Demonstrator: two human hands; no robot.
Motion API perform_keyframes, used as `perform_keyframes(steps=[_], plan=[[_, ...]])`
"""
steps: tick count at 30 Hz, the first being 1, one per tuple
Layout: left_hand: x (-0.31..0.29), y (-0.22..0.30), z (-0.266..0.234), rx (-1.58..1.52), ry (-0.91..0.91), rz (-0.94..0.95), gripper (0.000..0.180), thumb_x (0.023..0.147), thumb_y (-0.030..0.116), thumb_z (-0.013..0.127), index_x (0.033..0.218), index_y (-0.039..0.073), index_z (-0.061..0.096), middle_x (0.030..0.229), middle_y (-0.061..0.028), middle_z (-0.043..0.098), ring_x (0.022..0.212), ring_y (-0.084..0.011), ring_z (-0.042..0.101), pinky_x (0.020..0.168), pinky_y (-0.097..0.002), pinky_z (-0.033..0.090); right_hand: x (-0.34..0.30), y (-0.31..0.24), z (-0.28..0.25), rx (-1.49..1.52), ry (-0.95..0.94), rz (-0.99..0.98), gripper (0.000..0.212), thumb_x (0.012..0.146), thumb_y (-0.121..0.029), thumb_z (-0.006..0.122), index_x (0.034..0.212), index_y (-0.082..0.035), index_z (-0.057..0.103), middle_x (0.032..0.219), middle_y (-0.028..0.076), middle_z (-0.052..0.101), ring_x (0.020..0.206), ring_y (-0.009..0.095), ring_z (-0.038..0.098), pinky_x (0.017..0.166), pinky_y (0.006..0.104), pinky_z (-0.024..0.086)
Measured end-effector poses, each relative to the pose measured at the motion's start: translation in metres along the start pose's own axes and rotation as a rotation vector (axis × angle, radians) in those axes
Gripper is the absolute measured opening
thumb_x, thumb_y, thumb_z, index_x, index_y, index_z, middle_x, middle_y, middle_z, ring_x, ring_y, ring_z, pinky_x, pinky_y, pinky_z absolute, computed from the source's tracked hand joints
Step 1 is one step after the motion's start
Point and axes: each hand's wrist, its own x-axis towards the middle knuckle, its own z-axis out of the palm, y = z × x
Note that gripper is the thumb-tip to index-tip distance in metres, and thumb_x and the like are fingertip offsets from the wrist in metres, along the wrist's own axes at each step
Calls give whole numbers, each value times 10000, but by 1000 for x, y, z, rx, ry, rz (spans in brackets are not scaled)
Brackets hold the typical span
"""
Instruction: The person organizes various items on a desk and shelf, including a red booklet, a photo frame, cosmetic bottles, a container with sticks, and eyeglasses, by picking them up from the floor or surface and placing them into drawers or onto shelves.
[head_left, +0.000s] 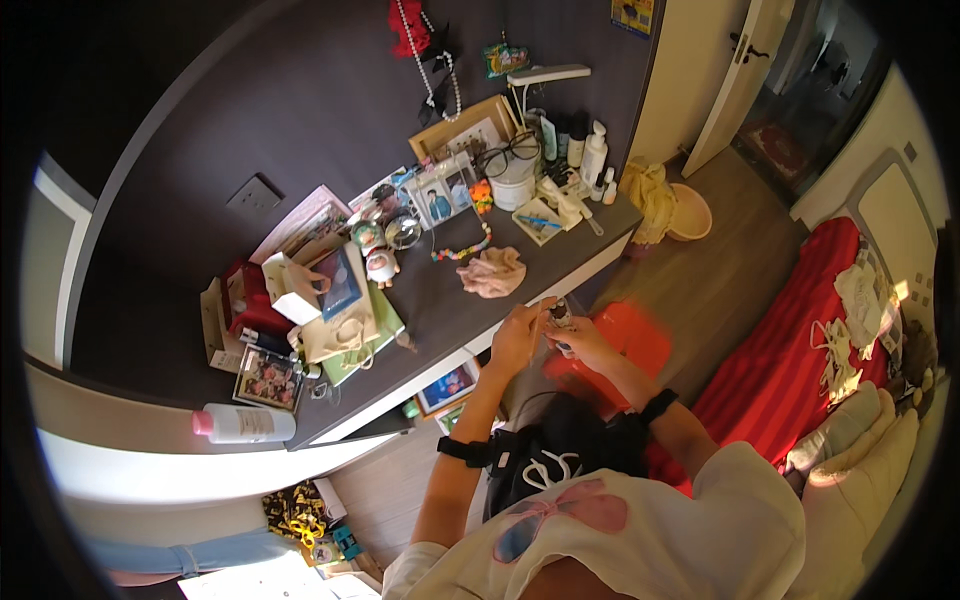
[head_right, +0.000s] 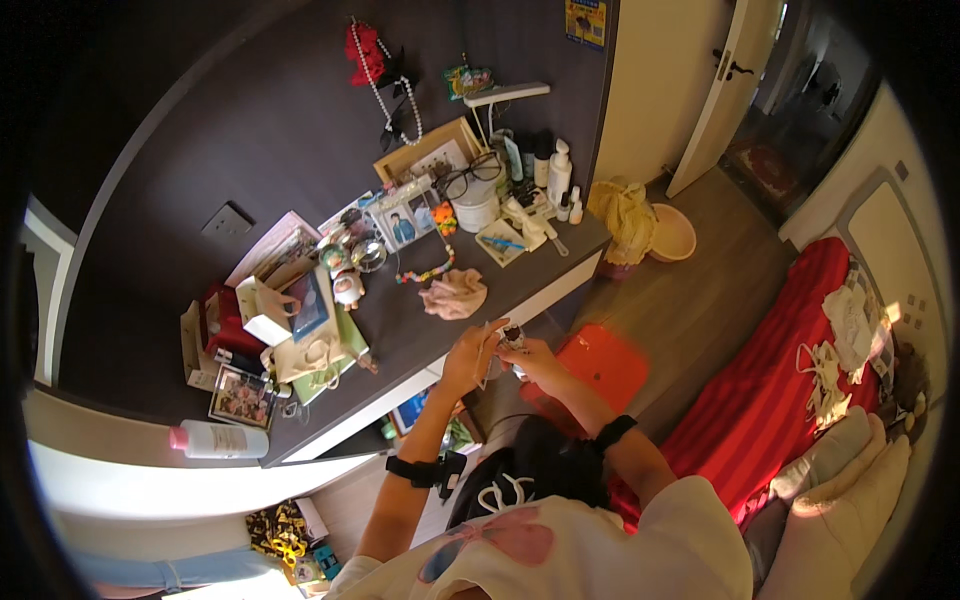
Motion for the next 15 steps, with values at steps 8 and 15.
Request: perform_keyframes(steps=[8, 15], plan=[[129, -20, 19, 137, 400, -52, 286, 861, 234, 437, 1135, 210, 516, 825, -153, 536, 734, -318, 537, 631, -396, 428, 107, -71, -68, -300, 314, -232, 224, 776, -246, 609, 790, -22, 610, 609, 30, 579, 484, 94, 491, 431, 237, 374], [184, -69, 29, -75, 440, -315, 274, 877, 250, 413, 1108, 168, 538, 806, -150, 547, 720, -300, 541, 635, -394, 430, 224, -62, -114, -769, 420, -272, 262, 692, -226, 634, 731, 16, 543, 577, 86, 554, 414, 163, 467, 401, 280, 376]])
